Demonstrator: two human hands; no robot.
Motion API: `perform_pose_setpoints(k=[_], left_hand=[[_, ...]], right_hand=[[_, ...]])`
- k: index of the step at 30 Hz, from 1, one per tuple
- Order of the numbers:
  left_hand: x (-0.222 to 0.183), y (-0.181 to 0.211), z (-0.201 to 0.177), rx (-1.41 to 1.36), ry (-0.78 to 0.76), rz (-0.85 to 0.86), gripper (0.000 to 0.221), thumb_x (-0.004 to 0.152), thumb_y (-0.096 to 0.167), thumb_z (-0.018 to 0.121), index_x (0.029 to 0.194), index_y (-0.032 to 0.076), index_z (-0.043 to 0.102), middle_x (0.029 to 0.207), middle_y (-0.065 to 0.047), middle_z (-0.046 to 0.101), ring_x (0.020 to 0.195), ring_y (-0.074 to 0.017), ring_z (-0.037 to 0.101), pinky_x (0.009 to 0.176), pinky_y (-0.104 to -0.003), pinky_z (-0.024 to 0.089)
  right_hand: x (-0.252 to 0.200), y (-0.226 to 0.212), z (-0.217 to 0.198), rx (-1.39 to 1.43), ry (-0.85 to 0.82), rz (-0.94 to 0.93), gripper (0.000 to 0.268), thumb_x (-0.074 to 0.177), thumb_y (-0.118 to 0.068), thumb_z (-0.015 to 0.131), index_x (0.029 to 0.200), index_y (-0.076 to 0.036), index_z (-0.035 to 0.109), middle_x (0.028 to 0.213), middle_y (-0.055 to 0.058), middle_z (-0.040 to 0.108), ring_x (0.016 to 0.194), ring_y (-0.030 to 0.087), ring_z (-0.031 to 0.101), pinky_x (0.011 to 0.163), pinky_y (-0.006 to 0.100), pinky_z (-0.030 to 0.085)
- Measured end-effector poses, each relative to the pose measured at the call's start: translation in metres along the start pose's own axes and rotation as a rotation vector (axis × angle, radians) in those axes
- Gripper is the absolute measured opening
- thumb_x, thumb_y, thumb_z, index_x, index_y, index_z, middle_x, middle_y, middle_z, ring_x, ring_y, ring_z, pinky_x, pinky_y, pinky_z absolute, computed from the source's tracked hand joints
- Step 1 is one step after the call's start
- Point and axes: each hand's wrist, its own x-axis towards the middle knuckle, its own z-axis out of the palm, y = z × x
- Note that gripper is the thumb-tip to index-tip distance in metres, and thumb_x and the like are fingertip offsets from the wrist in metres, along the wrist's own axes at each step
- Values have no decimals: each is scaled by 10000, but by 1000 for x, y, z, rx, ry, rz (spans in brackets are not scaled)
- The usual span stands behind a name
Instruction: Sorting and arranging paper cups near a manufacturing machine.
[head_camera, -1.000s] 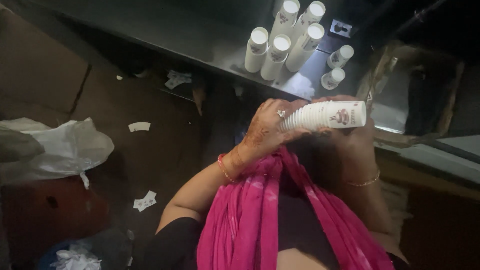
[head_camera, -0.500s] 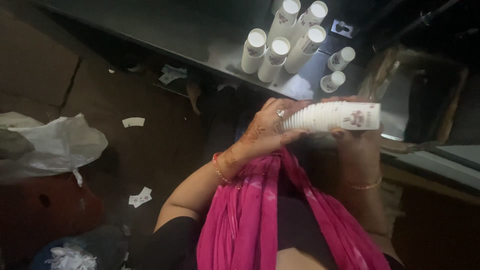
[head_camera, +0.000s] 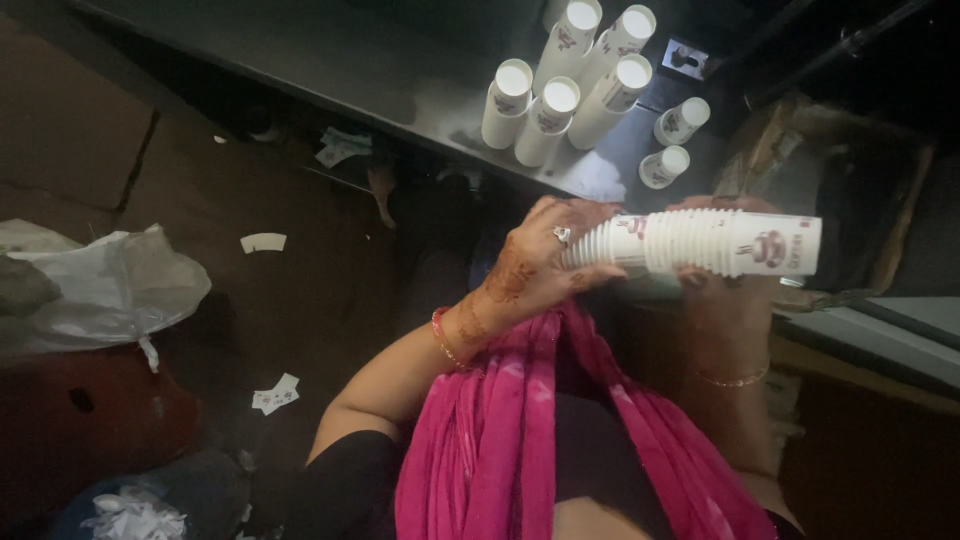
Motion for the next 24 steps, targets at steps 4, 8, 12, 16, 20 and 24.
perform_pose_setpoints(k=[4,8,12,16,20,24], left_hand=[[1,2,-2,28,29,-16,597,836,368,867,1305,67,655,1283,-85,689,1124,-273,664,1019,-363,556],[-1,-2,-7,-56,-72,-68,592,846,330,861,1340,72,660,1289,-93,700,1154,-263,691,1011,-360,580],[-3,4,-12,-100,-81,-53,559,875,261,839,1369,80,648,1348,-108,694,1209,-250,696,1058,-356,578],[-3,6,-8,-118,-43,-66,585,866,280,855,1367,59,647,1336,-115,690,1222,-262,695,1058,-354,577],[-2,6,-4,-32,-33,-9,592,846,313,873,1322,37,653,1305,-115,696,1170,-267,702,1015,-352,591],[-1,5,-2,-3,3,44,586,845,307,871,1313,35,646,1315,-123,685,1179,-289,701,1024,-363,587]], right_hand=[[8,-2,12,-127,-106,-118,503,1020,-225,741,1410,-92,453,1293,155,631,1169,226,654,976,371,582],[7,-2,2,-513,-239,-248,391,1040,-316,671,1360,-124,556,1257,60,700,1112,152,657,1010,329,546],[11,-10,-14,-984,-122,-221,316,1018,-349,555,1213,-125,665,1195,-23,720,1044,86,690,854,257,564],[9,-31,24,-1342,-247,-299,228,979,-214,647,1179,-106,674,1186,69,730,1068,198,684,920,356,553],[1,-12,16,-403,-194,-178,579,1012,-421,748,1339,-48,449,1279,125,661,1186,207,654,1012,332,570],[1,-9,12,-350,-113,-220,613,1033,-491,689,1373,-71,400,1228,107,686,1171,210,708,1020,343,629]])
